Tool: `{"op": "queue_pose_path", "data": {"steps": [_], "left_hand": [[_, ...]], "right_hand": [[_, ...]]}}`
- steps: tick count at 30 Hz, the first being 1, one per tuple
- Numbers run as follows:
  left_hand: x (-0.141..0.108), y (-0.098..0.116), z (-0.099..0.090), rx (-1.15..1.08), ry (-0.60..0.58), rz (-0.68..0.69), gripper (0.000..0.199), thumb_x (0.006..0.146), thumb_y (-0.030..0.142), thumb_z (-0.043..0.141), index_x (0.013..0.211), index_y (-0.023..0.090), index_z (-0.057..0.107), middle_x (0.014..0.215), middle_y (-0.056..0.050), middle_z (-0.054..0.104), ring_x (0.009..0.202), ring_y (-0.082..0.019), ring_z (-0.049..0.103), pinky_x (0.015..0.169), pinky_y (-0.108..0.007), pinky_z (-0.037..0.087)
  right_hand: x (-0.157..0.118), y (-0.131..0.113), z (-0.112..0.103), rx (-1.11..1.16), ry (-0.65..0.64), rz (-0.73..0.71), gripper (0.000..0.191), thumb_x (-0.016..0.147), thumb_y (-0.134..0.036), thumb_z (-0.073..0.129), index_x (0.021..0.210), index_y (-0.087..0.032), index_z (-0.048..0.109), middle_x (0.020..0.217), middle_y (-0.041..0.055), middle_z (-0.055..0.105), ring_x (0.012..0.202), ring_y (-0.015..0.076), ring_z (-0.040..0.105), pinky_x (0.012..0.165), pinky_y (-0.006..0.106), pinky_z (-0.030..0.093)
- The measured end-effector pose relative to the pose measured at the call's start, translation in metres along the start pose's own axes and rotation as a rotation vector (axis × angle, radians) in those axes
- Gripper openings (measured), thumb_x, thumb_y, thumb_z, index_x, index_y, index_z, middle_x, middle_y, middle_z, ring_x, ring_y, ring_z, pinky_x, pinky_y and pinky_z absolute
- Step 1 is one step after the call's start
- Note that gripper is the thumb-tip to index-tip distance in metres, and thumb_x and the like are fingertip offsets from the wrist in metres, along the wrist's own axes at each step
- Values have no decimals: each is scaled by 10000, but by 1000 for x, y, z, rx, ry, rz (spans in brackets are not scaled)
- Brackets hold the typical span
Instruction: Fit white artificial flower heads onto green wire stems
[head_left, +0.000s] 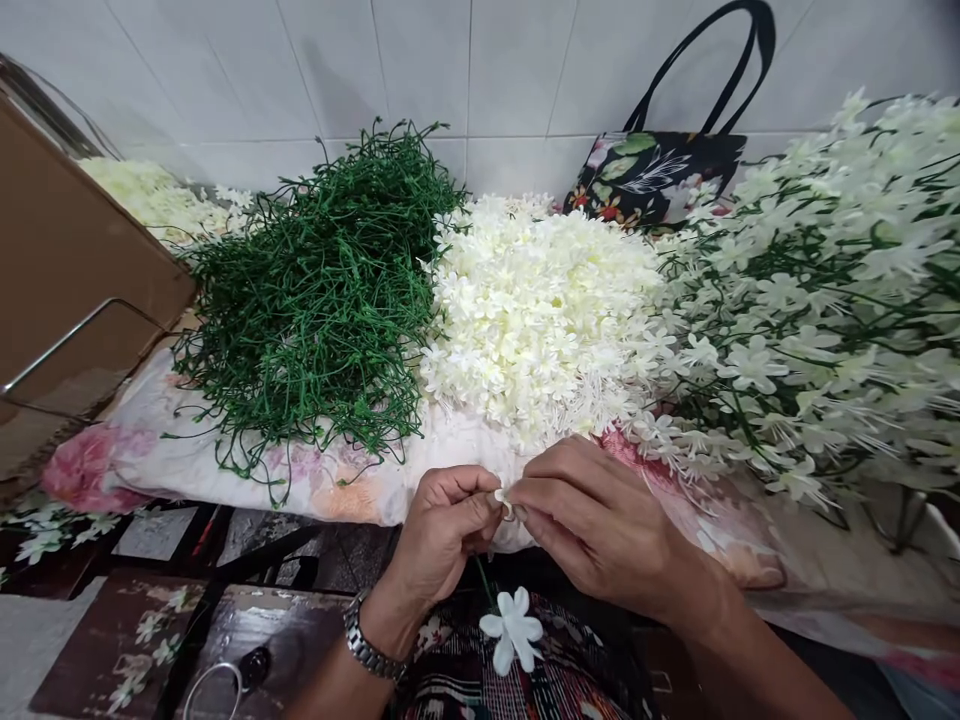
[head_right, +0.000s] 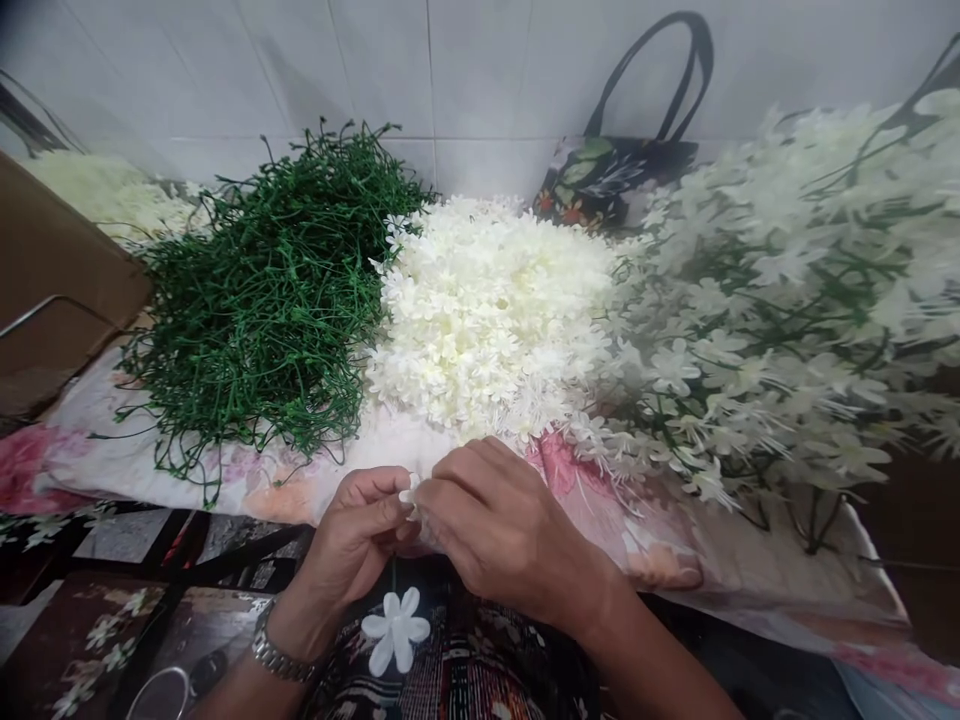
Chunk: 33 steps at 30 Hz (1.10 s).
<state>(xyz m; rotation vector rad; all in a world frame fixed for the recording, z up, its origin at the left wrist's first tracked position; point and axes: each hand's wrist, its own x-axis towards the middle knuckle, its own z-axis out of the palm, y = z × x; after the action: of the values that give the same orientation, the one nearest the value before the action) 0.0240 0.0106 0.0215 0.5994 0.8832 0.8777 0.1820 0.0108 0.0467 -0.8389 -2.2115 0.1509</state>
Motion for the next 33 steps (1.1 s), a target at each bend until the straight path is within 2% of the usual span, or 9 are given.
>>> {"op": "queue_pose_path", "data": {"steps": [7,11,17,21,25,28,33], "left_hand": [[4,-2,-1,27,-1,51,319,570,379,752,505,135,556,398,80,335,408,-44,233,421,-201,179],[6,-6,-2,87,6,125,316,616,388,742,534,127,582,426,74,347,432,-48,242,431,-199,181],[5,-9,-5,105,4,128,354,634,431,742,550,132,571,446,69,364,433,-46,264,422,-188,193],[4,-5,-4,41,11,89,383,565,454,787,573,130,582,430,64,402,410,-41,276,410,-183,198],[2,-1,-4,-37,39,83,418,474,467,828,603,132,613,419,68,404,394,-36,262,407,-181,193],[-1,-1,-8,9,-4,161,369,549,452,801,572,130,622,464,50,419,432,-51,307,427,-188,237],[-8,-2,-13,248,-46,401,251,750,377,667,639,152,661,588,8,491,534,-101,420,492,-213,321]], "right_hand": [[-2,-1,6,-39,-24,-27,139,850,-27,464,819,-103,576,695,70,569,691,160,509,602,294,438],[-4,2,10,-2,-23,27,142,864,-40,434,833,-107,555,706,68,559,691,157,502,602,285,450],[-8,5,16,89,-2,89,128,873,-63,433,869,-113,551,734,64,550,707,150,505,616,275,458],[-7,9,4,195,-45,155,124,870,-93,466,926,-145,563,788,51,567,743,141,535,637,261,465],[-2,9,-13,222,47,222,170,839,-111,523,997,-166,551,885,52,589,827,143,567,695,258,473],[1,3,-15,204,38,171,162,825,-90,526,965,-165,563,857,44,588,793,130,564,677,242,472],[1,-11,-5,184,22,127,150,819,-87,535,957,-136,566,815,46,589,762,126,552,662,232,477]]}}
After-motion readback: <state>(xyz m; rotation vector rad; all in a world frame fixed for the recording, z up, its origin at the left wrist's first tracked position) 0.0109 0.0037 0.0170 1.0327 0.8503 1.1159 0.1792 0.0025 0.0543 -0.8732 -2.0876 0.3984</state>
